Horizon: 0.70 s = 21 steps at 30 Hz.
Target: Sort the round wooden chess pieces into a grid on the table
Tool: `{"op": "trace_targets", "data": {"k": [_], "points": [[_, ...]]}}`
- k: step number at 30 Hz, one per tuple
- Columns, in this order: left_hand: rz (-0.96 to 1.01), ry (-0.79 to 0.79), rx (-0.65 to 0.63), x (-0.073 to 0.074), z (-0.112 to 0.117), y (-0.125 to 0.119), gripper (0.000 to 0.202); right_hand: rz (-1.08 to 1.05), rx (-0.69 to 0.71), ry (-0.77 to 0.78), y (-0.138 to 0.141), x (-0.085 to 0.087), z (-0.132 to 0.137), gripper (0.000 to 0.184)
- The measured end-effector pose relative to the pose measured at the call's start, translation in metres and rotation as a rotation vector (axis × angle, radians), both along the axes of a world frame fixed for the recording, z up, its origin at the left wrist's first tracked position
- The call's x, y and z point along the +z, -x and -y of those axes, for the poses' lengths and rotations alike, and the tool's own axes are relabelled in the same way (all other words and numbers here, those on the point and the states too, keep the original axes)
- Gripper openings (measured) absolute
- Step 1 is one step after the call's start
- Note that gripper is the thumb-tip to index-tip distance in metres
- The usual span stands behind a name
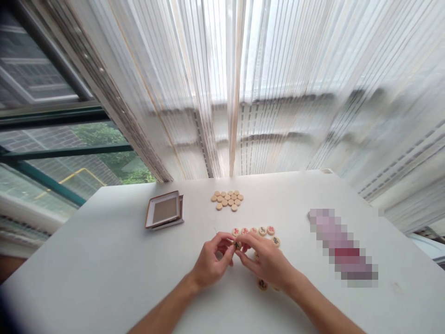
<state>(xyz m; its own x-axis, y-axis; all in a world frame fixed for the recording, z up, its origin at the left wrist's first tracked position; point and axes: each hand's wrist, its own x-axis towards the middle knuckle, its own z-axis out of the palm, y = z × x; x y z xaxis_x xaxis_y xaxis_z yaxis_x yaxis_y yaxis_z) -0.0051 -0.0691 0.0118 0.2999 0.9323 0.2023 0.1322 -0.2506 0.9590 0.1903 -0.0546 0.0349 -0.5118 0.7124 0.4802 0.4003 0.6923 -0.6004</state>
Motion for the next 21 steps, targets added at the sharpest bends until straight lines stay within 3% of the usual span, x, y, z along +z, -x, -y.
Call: {"op": "trace_targets", "data": {"k": [11,21], "points": [[0.003,-0.004,-0.004,-0.002,-0.0022,0.0001,0.022,0.005,0.006,0.041,-0.0034,-0.0095,0.0003,0.029],[-0.031,-0.047,-0.007,-0.0015,-0.001,-0.0011,0.029,-0.039,-0.067,0.145,-0.0029,-0.0043,0.0012,0.014]]}}
